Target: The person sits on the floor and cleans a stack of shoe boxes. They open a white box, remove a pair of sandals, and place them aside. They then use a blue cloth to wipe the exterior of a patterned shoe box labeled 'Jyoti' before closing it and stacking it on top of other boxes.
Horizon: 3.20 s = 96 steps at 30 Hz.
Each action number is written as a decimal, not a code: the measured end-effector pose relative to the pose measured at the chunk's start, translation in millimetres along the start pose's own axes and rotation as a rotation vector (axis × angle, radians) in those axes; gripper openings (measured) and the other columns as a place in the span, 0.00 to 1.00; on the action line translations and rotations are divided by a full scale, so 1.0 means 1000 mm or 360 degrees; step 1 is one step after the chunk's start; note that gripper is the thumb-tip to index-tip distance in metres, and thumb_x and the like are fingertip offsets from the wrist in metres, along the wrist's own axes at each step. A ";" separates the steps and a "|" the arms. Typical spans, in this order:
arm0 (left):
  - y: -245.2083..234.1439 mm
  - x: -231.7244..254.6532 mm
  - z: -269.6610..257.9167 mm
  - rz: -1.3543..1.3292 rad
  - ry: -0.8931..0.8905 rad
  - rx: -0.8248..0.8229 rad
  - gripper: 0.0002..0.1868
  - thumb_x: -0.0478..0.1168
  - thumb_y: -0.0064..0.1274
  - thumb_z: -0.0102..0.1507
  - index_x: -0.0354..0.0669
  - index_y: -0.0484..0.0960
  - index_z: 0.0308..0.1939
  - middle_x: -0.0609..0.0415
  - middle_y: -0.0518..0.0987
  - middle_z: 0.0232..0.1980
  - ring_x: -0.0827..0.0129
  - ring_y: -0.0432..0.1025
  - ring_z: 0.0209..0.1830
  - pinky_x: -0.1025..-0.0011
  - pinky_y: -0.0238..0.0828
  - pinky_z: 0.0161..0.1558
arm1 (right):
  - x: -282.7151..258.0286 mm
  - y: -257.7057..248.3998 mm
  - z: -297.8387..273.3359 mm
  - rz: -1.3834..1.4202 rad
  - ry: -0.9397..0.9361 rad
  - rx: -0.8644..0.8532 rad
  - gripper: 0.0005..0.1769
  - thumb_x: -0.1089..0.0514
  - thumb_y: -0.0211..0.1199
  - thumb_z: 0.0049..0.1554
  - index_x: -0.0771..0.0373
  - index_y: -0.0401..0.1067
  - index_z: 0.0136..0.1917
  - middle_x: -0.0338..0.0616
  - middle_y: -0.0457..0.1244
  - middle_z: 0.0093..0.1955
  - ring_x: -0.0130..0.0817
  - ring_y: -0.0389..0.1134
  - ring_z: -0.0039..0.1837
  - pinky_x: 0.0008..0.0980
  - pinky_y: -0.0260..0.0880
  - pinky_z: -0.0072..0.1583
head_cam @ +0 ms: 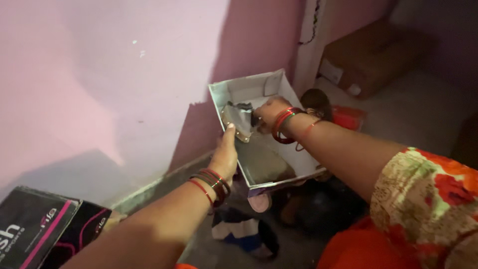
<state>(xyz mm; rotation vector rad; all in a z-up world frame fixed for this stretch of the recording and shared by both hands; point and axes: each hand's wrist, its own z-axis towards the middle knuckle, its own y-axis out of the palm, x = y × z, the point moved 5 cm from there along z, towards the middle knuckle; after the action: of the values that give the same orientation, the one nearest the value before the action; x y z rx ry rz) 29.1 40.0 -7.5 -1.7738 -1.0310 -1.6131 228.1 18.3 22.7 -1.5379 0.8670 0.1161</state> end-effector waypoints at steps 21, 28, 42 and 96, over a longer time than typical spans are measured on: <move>0.006 0.010 0.016 -0.0121 -0.0220 -0.0139 0.44 0.69 0.30 0.66 0.43 0.56 0.77 0.46 0.66 0.74 0.57 0.64 0.71 0.57 0.62 0.68 | -0.028 0.008 -0.081 0.1103 -0.0116 -0.0030 0.46 0.35 0.64 0.51 0.68 0.61 0.72 0.59 0.69 0.61 0.45 0.72 0.61 0.38 0.71 0.61; 0.003 -0.003 0.019 -0.0211 -0.0413 -0.0016 0.35 0.63 0.38 0.67 0.42 0.68 0.69 0.45 0.77 0.62 0.59 0.74 0.57 0.58 0.73 0.55 | -0.009 0.029 -0.051 0.0601 0.0046 0.0000 0.39 0.34 0.60 0.56 0.68 0.67 0.66 0.55 0.70 0.55 0.41 0.73 0.55 0.37 0.72 0.58; 0.019 -0.015 0.023 -0.0131 -0.0302 -0.0101 0.37 0.61 0.38 0.67 0.44 0.62 0.75 0.48 0.68 0.75 0.62 0.60 0.74 0.60 0.51 0.73 | -0.051 0.002 -0.116 -0.0020 -0.0036 0.0317 0.36 0.45 0.76 0.40 0.61 0.68 0.57 0.55 0.68 0.54 0.52 0.71 0.56 0.44 0.72 0.58; 0.007 -0.046 0.056 0.0213 -0.0188 -0.0035 0.47 0.71 0.24 0.66 0.40 0.59 0.76 0.42 0.68 0.75 0.55 0.61 0.76 0.57 0.54 0.73 | 0.084 -0.081 -0.057 0.0455 -0.0458 0.0784 0.13 0.58 0.69 0.50 0.61 0.78 0.50 0.47 0.72 0.42 0.35 0.72 0.44 0.33 0.74 0.47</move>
<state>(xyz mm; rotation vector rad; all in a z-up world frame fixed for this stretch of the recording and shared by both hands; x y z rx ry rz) 67.2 72.1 -60.0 -1.9295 -0.9280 -1.4594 310.3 -77.3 53.4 -0.9075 0.8056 0.3001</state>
